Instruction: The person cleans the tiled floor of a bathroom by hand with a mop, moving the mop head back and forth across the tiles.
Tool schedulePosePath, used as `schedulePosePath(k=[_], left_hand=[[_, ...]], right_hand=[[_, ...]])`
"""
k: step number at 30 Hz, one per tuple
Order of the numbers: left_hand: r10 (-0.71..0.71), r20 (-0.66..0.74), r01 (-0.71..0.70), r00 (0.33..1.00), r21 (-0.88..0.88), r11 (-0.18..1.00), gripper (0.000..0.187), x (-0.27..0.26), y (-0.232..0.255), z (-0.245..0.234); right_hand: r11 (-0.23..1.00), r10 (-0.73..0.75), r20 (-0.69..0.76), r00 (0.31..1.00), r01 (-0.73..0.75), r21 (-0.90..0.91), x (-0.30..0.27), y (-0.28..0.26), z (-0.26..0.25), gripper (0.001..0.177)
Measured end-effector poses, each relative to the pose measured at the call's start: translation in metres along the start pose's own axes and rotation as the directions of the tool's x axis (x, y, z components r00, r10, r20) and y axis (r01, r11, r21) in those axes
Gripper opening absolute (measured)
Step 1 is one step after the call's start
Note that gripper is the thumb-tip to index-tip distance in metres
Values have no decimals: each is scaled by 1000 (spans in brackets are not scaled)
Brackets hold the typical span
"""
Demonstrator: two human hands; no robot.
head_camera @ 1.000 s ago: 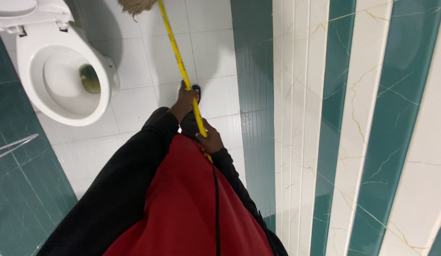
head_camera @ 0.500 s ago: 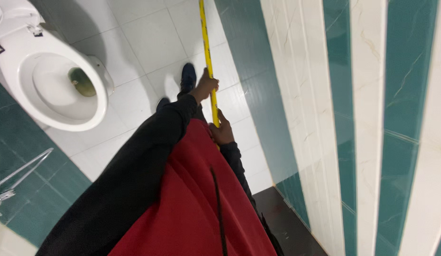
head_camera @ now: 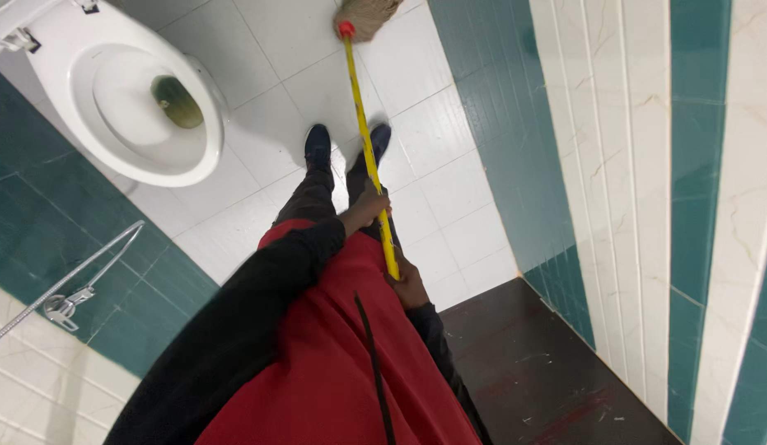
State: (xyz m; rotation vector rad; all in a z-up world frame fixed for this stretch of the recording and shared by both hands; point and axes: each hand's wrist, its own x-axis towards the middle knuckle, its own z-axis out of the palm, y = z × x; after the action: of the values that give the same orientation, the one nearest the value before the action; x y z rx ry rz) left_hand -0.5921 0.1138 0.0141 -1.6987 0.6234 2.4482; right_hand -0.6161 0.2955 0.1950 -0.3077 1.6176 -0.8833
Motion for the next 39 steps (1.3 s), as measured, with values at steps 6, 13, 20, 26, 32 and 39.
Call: schedulePosePath(k=[6, 13, 20, 26, 32, 39], left_hand=[[315, -58, -315, 947, 15, 949, 75, 25, 33, -70], [187, -300, -175, 936, 66, 982, 35, 27, 73, -153], [209, -304, -212, 930, 22, 977, 46, 1, -39, -84], [190, -41, -190, 981, 11, 982, 54, 2, -165, 28], [129, 204, -148, 970, 83, 985, 82, -39, -303, 115], [19, 233, -64, 972, 186, 980, 69, -59, -333, 140]], right_hand=[[958, 16, 80, 997, 8, -287, 39, -75, 34, 74], [422, -816, 151, 558, 754, -504, 75, -69, 59, 78], [975, 77, 146, 986, -44, -219, -18, -11, 9, 76], [755, -544, -100, 833, 434, -492, -102, 88, -64, 78], [967, 230, -216, 949, -249, -64, -237, 165, -100, 77], [993, 94, -287, 953, -69, 97, -258, 255, -76, 65]])
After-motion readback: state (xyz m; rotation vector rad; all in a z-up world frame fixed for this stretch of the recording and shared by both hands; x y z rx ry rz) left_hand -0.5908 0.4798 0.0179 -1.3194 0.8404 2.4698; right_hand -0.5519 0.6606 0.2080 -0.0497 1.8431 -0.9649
